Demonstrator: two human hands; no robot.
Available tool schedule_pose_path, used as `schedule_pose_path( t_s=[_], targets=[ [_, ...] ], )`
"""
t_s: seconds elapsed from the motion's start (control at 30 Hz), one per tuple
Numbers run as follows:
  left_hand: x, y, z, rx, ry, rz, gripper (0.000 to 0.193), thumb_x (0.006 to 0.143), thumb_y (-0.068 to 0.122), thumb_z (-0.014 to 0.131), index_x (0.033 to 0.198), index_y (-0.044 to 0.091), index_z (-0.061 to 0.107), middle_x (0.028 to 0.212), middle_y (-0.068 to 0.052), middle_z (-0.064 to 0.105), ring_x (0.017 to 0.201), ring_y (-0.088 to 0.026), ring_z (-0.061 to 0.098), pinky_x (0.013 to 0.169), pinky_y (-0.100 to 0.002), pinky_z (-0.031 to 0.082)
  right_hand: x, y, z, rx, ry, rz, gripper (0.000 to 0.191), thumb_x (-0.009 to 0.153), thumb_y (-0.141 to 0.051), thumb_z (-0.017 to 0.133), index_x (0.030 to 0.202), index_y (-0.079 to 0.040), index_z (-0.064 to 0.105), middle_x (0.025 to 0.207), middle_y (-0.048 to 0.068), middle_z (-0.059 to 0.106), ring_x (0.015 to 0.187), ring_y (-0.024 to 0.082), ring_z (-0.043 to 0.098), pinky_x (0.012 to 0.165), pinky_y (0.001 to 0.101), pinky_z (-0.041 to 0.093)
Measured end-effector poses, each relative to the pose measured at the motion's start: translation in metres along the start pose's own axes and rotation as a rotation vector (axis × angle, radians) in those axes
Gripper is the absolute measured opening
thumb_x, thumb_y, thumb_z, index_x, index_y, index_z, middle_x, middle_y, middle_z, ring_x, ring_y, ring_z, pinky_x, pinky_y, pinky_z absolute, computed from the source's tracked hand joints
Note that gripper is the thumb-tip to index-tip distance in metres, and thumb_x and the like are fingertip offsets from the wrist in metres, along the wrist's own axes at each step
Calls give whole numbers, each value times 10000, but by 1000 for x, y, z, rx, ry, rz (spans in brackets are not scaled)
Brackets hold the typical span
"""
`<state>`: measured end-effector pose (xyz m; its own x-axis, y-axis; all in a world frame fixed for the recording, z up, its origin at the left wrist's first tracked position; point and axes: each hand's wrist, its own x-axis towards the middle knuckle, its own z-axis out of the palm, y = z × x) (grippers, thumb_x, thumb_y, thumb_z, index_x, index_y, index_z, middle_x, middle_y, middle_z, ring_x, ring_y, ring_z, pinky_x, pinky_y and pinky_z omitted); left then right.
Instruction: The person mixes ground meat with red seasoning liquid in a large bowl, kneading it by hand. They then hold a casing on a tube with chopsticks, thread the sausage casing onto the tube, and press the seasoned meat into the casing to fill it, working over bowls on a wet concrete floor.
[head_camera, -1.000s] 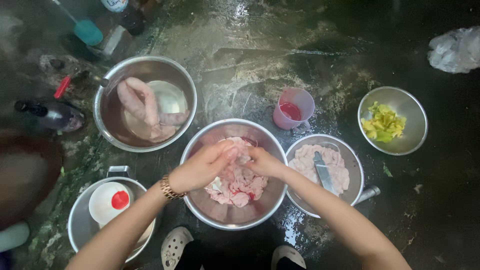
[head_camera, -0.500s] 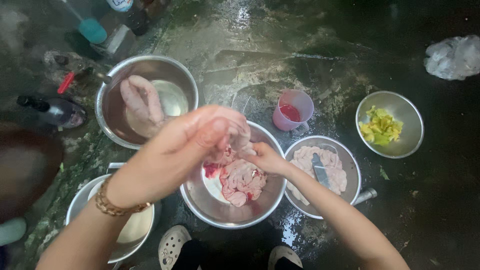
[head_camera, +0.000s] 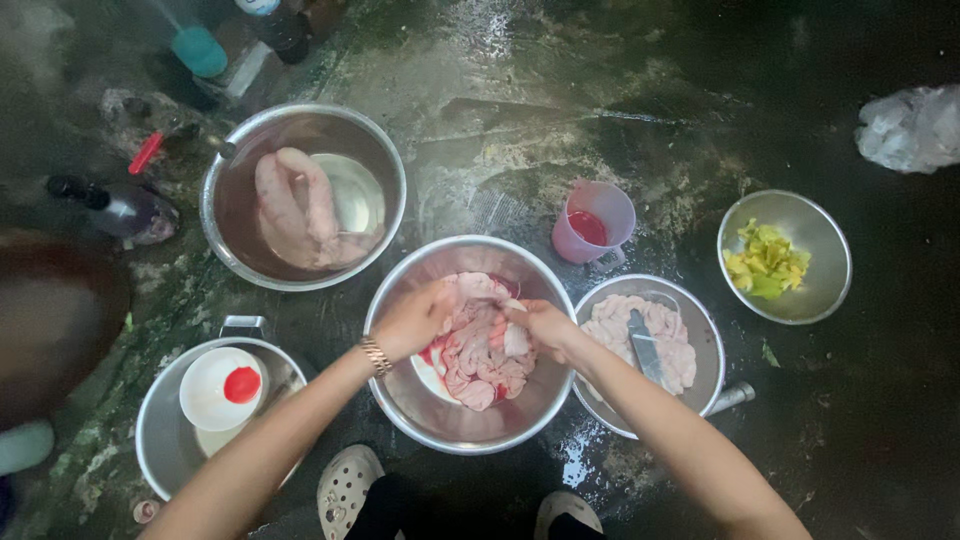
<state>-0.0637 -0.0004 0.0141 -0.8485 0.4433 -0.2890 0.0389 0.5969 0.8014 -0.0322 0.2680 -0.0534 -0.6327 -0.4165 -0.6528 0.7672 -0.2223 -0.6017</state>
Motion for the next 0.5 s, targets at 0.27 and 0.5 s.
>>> schedule_pose_path(
  t_s=[0.27, 0.5],
  targets=[
    [-25, -27, 64, -128, 26, 200, 632, 755, 88, 778, 1331, 56, 519, 1228, -152, 646, 1174, -304, 649, 966, -384, 519, 12, 7, 9, 303, -6, -15, 259, 1057, -150, 452, 1109, 77, 563, 1063, 235, 710, 991, 375, 735, 920, 493, 610],
    [-12, -21, 88, -714, -91, -25, 601, 882, 75, 746, 1434, 64, 509, 1299, -65, 671, 1102, -168, 697, 899, -313, 584, 24, 15, 10, 349, -19, -106, 271, 1125, -172, 428, 1144, 47, 588, 1106, 221, 696, 1042, 336, 698, 954, 458, 582]
  ],
)
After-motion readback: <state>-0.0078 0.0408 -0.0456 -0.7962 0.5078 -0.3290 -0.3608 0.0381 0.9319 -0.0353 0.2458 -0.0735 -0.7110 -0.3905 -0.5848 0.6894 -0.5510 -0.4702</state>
